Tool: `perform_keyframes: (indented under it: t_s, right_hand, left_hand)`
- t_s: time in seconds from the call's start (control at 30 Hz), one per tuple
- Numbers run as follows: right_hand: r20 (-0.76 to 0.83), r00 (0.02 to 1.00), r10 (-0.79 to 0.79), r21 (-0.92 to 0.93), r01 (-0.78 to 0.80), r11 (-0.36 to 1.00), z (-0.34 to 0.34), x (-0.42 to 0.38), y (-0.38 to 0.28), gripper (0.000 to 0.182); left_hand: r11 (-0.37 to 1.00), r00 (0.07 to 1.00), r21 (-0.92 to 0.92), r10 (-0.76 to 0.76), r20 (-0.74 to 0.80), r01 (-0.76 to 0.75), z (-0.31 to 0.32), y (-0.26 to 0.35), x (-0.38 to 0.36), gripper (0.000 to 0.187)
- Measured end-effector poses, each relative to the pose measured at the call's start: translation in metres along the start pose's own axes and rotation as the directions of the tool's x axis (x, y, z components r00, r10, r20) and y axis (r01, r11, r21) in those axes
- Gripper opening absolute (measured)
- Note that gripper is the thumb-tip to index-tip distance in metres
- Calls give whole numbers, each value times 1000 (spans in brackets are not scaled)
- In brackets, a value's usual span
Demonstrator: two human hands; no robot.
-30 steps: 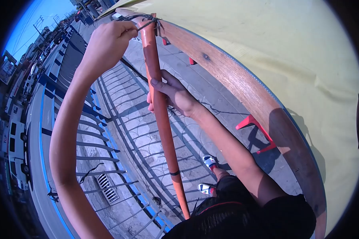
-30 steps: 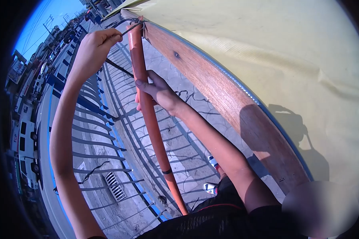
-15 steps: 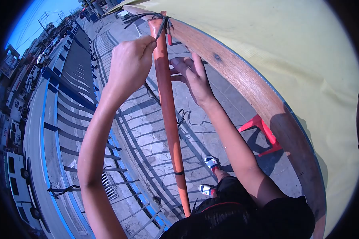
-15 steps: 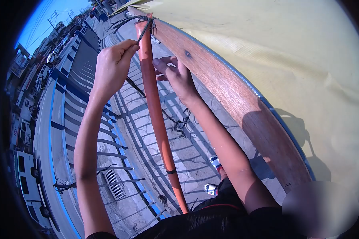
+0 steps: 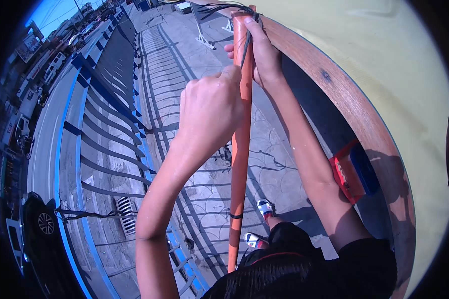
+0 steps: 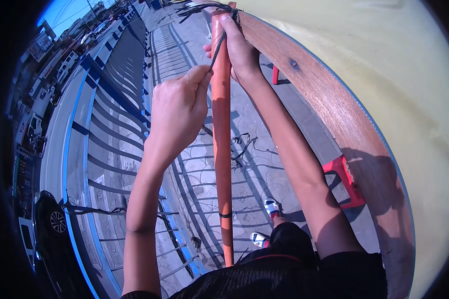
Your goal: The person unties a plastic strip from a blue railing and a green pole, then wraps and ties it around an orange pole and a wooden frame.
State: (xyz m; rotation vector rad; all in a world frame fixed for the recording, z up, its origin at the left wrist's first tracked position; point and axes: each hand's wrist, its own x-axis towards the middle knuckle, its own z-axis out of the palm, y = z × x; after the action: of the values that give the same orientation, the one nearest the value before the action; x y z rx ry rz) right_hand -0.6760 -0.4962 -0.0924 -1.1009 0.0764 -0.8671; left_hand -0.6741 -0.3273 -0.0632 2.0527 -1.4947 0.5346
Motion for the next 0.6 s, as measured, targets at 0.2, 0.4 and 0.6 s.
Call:
perform_keyframes:
  t_s: [0.2,0.4,0.6]
  right_hand:
    - [31,999,-15,-89,17,996,36,-4,-27,48]
    - [168,986,5,-223,33,974,75,-11,-56,45]
    - [296,951,-87,-235,161,959,100,-4,-79,43]
  left_hand:
    - [990,995,-100,-100,-27,97,-29,4,-99,25]
    - [880,925,-306,-380,7,364,-36,28,-219,43]
    - [665,786,-457,-601,141,591,-2,67,-303,86]
